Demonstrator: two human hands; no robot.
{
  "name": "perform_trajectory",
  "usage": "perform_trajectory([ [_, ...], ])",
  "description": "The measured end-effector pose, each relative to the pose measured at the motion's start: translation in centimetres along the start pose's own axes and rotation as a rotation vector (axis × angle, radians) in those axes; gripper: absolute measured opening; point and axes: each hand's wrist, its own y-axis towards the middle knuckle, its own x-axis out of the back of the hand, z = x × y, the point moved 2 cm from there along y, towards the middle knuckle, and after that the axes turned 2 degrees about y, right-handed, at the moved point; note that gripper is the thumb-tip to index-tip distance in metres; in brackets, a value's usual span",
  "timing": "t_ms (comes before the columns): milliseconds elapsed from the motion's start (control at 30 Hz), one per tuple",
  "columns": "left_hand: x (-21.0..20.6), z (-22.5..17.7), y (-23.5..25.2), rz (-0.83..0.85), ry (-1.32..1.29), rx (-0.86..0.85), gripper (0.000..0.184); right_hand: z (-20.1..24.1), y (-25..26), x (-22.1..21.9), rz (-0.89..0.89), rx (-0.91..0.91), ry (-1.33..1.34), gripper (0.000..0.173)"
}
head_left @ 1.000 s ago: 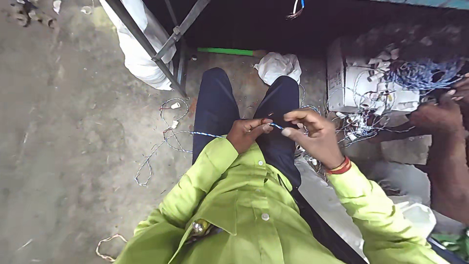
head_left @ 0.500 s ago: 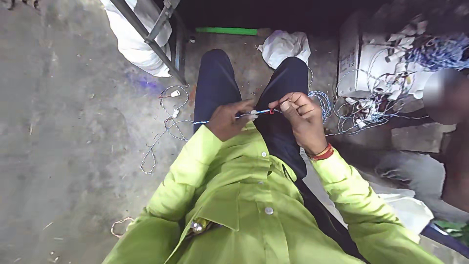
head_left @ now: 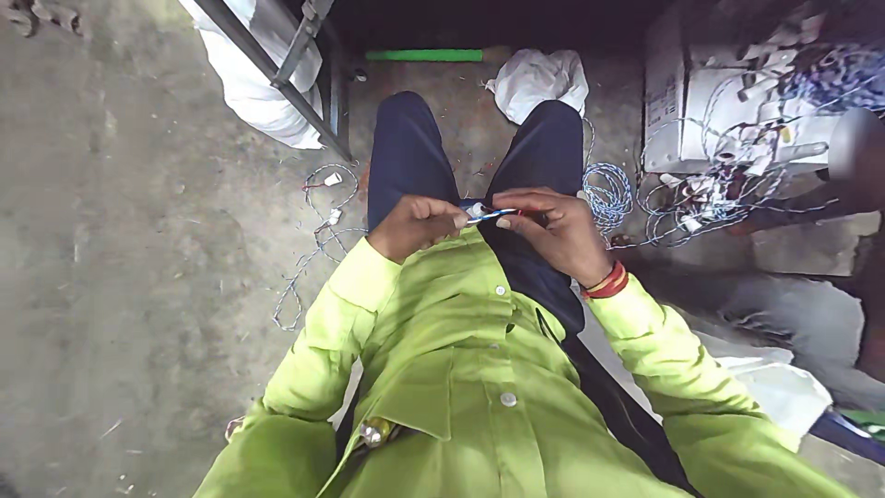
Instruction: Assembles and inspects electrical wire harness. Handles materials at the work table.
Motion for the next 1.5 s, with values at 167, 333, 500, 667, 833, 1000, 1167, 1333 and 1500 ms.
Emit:
perform_trajectory([
  [167,0.0,-0.3,-0.4,0.026,-0.043,0.078,0.010,-0.1,0.3,-0.3,0.033,0.051,-0.052,0.017],
  [333,-0.3,-0.7,-0.4,0.001,0.012,0.097,0.008,0.2,-0.2,-0.9,0.014,0.079,-0.231,0.021],
  [500,-1.0,-1.4,-0.5,-0.031,0.203,-0.052,0.010,-0.2,0.1,-0.6,0.122,-0.161,0.072,0.017],
  [667,-1.7,-0.7,0.1,-0.076,0.431,-0.493,0.010,0.2,1.0,-0.1,0.206,-0.515,0.546,0.025],
  [833,-2.5,-1.2,-0.1,-0.149,0.774,-0.939,0.011,-0.6,1.4,0.0,0.331,-0.740,0.703,0.031],
  [1000,-2.9,-0.6,-0.7,-0.075,0.881,-1.121,0.015,-0.8,1.4,-0.6,0.421,-0.743,0.676,0.028],
  [1167,-1.8,0.9,0.2,-0.349,0.444,-0.742,0.012,-1.1,0.3,-0.1,0.198,-0.354,0.671,0.035],
  [1333,-2.6,0.5,0.6,-0.468,0.141,-0.475,0.013,-1.5,-0.6,-0.1,0.005,-0.155,0.673,0.024],
  [1500,-3.0,0.8,0.8,-0.525,-0.026,-0.233,0.012,-0.7,-1.1,-0.1,-0.049,-0.169,0.606,0.025],
])
